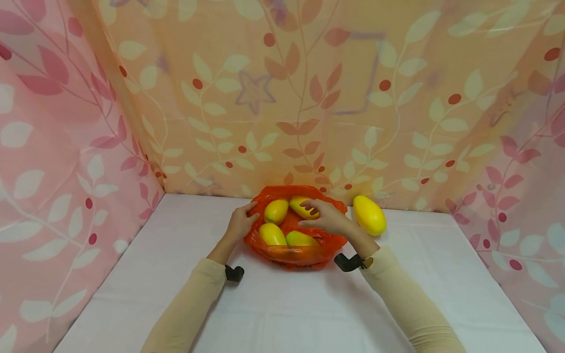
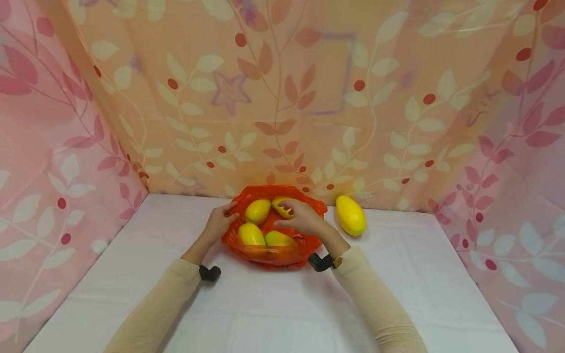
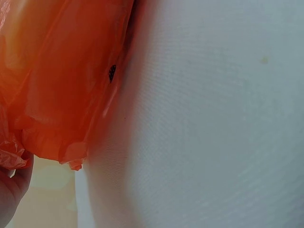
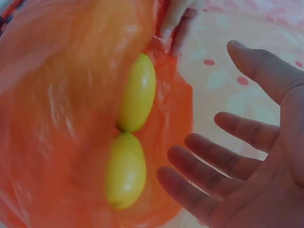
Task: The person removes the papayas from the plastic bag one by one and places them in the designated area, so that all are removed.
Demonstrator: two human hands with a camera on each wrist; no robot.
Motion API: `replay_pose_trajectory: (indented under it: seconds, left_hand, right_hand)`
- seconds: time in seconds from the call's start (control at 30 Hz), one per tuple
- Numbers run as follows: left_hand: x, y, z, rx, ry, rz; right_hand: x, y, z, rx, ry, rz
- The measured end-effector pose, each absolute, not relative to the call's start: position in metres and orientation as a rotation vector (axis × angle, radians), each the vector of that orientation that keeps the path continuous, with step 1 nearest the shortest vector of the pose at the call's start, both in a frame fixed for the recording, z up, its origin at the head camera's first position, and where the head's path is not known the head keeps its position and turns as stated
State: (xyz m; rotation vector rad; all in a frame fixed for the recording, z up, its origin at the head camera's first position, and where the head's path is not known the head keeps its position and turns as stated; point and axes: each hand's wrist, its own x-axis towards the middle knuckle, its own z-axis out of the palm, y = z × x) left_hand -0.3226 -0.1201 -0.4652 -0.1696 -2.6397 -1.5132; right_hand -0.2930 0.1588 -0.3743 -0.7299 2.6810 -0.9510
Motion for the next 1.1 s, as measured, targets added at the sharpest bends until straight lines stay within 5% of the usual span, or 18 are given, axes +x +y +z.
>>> replay_pose_trajectory:
  seconds: [1.1]
  left_hand:
    - [-0.322, -0.119, -0.465, -0.175, -2.624, -1.510]
  right_hand:
    - [-0.288, 0.132, -0.404, -0.508, 2.624, -0.586]
